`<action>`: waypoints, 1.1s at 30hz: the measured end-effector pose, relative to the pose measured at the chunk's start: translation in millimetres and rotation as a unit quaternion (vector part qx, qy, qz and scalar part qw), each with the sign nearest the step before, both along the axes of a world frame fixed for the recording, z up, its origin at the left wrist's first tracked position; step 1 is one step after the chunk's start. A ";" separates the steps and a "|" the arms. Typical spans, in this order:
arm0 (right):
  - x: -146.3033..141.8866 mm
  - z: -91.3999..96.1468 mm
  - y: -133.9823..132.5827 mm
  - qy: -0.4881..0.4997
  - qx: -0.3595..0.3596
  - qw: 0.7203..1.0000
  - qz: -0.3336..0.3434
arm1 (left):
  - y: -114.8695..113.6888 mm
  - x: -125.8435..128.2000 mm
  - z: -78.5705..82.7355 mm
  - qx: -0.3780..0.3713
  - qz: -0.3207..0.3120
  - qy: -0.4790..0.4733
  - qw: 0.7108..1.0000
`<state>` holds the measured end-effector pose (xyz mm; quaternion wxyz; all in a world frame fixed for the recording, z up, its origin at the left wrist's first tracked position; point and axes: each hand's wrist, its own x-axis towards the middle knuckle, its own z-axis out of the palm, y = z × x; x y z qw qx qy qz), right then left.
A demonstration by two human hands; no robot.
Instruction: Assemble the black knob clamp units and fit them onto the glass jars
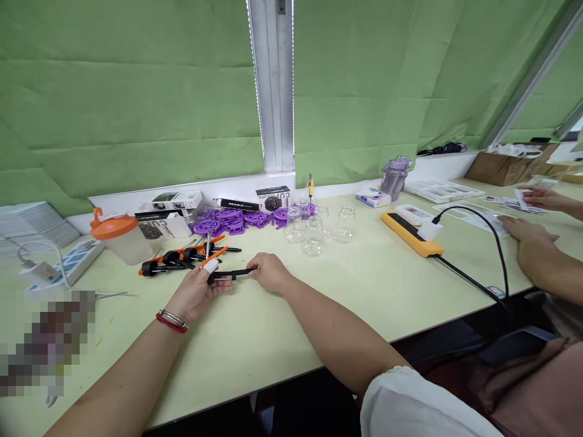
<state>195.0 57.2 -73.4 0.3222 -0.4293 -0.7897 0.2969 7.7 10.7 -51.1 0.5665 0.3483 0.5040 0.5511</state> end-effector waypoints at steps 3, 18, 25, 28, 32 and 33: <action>-0.5 -1.1 -0.3 -0.005 0.005 1.000 0.001 | -0.3 -0.9 -0.3 0.009 -0.010 0.018 1.000; -1.5 -4.6 0.4 -0.009 -0.014 1.000 0.000 | 2.6 -4.0 -8.7 0.008 0.030 0.083 0.996; -2.9 -4.3 0.7 -0.009 -0.014 1.000 0.001 | 5.7 -5.9 -12.9 0.013 0.025 0.110 0.994; -2.4 -6.1 2.1 -0.009 -0.014 1.000 -0.001 | 5.6 -6.0 -13.8 0.017 0.018 0.112 0.993; -1.9 -8.5 3.2 -0.007 -0.017 1.000 -0.002 | 5.3 -5.6 -13.3 0.011 0.017 0.106 0.994; -2.0 -8.8 3.2 -0.006 -0.019 1.000 -0.002 | 5.0 -5.2 -12.8 0.010 0.017 0.102 0.995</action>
